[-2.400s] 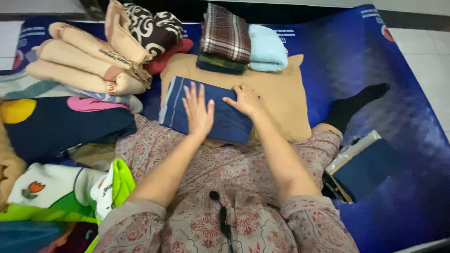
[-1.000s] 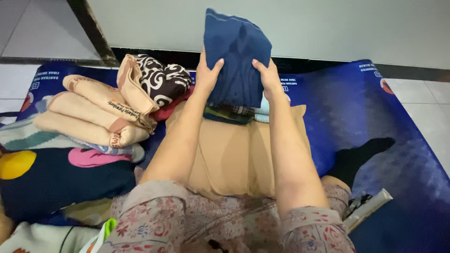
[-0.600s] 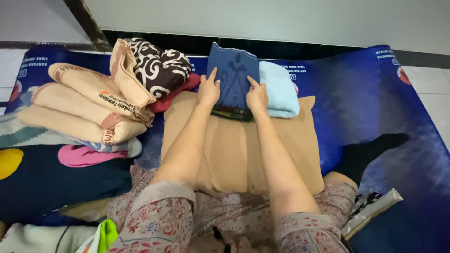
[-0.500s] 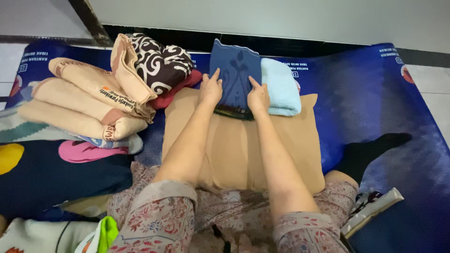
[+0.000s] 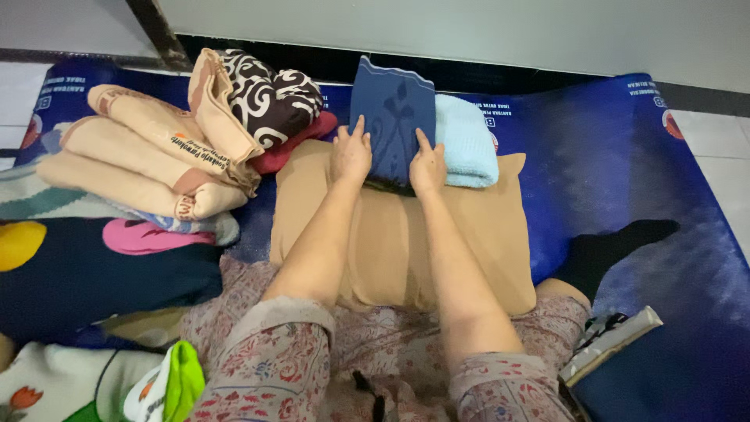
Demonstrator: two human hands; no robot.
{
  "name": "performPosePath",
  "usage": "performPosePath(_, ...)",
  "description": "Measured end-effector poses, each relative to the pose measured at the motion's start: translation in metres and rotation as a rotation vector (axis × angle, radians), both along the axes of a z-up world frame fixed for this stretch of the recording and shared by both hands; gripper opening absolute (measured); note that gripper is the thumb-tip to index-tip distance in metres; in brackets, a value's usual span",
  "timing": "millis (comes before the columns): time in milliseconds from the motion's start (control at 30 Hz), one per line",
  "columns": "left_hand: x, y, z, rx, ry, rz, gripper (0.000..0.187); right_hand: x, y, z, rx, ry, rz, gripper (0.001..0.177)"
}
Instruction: The person sits on the floor and folds several pieces of bedding, including a plaid sheet, a blue sheet, a patterned sheet, and a peach-colored sheet. They smooth and fold each item by hand, stacking them neatly on a cardboard sheet.
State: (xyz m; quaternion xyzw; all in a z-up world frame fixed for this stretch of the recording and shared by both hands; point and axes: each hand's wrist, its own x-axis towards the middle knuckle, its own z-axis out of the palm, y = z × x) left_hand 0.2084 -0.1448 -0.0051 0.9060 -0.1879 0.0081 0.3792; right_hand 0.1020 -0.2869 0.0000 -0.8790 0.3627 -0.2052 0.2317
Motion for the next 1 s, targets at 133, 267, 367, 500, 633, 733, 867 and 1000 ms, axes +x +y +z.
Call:
performPosePath(133, -0.015, 0.004, 0.012, -0.089, -0.130, 0.053, 0.045, -0.014, 0.001, 0.005, -0.100, -0.132, 0.044, 0.038)
performPosePath(267, -0.035, 0.029, 0.022, -0.195, -0.299, 0.026, 0.043, -0.031, 0.031, 0.028, -0.188, -0.049, -0.048, 0.037)
performPosePath(367, -0.054, 0.070, 0.031, -0.287, -0.335, -0.016, 0.041, -0.035, 0.077, 0.035, -0.462, -0.274, 0.072, 0.047)
performPosePath(500, -0.069, 0.155, 0.058, -0.235, -0.444, 0.012, 0.047, -0.018, 0.157, 0.031, -0.437, -0.349, 0.312, 0.051)
performPosePath(633, -0.069, 0.262, 0.082, 0.022, -0.431, 0.112, 0.038, 0.002, 0.244, 0.017, -0.208, -0.409, 0.665, 0.056)
performPosePath(733, -0.060, 0.334, 0.090, 0.253, -0.192, 0.191, 0.039, 0.018, 0.308, 0.014, -0.014, -0.285, 0.969, 0.059)
performPosePath(867, -0.056, 0.410, 0.084, 0.525, -0.007, 0.222, 0.046, 0.000, 0.361, 0.022, 0.103, -0.009, 1.312, 0.095)
performPosePath(1000, -0.053, 0.436, 0.074, 0.597, 0.138, 0.134, 0.077, -0.008, 0.398, 0.028, 0.055, -0.006, 1.232, 0.095)
